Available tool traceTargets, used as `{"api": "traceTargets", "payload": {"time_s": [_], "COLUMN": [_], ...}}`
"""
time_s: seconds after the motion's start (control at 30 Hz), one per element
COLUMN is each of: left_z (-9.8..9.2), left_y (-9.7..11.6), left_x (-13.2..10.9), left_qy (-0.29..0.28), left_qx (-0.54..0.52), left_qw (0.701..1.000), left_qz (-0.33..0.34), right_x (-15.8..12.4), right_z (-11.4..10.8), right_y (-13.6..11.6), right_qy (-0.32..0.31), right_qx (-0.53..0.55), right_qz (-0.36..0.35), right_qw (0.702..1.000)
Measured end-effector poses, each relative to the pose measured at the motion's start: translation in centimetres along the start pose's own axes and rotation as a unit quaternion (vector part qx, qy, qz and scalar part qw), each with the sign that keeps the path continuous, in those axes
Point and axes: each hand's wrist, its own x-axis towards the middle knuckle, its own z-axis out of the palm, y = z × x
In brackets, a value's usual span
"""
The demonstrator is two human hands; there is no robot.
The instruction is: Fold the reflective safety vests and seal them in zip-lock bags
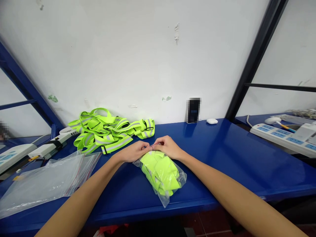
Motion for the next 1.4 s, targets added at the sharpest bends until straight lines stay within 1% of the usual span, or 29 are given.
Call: {"api": "traceTargets", "payload": {"time_s": [0.1,0.2,0.3,0.4,0.47,0.57,0.63,0.7,0.77,0.9,1.03,1.13,1.23,1.33,1.4], "left_z": [0.0,0.2,0.2,0.2,0.2,0.4,0.5,0.6,0.7,0.8,0.9,0.9,1.1,1.3,1.3], "left_y": [-0.3,-0.5,-0.3,-0.1,-0.1,-0.5,-0.7,-0.8,-0.6,-0.2,-0.1,-0.2,-0.2,0.0,0.4], "left_x": [0.3,0.7,0.8,0.8,0.7,0.5,0.4,0.3,0.4,0.5,0.5,0.4,0.3,0.3,0.3], "left_qy": [0.03,0.075,0.113,0.113,0.099,0.081,0.072,0.07,0.075,0.081,0.082,0.089,0.093,0.097,0.11], "left_qx": [0.063,0.116,0.127,0.112,0.103,0.103,0.1,0.095,0.097,0.114,0.118,0.112,0.11,0.112,0.115], "left_qw": [0.997,0.99,0.985,0.987,0.99,0.991,0.991,0.991,0.99,0.986,0.985,0.985,0.985,0.986,0.985], "left_qz": [0.022,0.012,0.001,0.008,0.017,0.032,0.048,0.064,0.073,0.09,0.095,0.095,0.095,0.081,0.067], "right_x": [0.2,0.5,0.8,0.9,0.9,0.6,0.4,0.3,0.2,0.3,0.3,0.2,0.2,0.3,0.3], "right_z": [-0.1,-0.5,-0.9,-1.2,-1.4,-1.6,-1.6,-1.5,-1.3,-1.2,-1.5,-1.7,-1.8,-1.9,-2.0], "right_y": [0.1,0.5,1.1,1.5,1.3,0.5,0.1,0.1,0.2,0.6,0.1,-0.3,-0.2,0.0,0.1], "right_qy": [0.005,-0.036,-0.074,-0.102,-0.12,-0.131,-0.121,-0.102,-0.082,-0.065,-0.085,-0.106,-0.101,-0.072,-0.043], "right_qx": [0.051,0.12,0.196,0.228,0.211,0.128,0.059,0.019,0.023,0.074,0.089,0.093,0.064,0.011,-0.014], "right_qz": [0.014,0.051,0.063,0.054,0.046,0.028,0.006,-0.016,-0.021,0.012,0.029,0.026,0.001,-0.025,-0.039], "right_qw": [0.999,0.991,0.976,0.967,0.969,0.983,0.991,0.994,0.996,0.995,0.992,0.99,0.993,0.997,0.998]}}
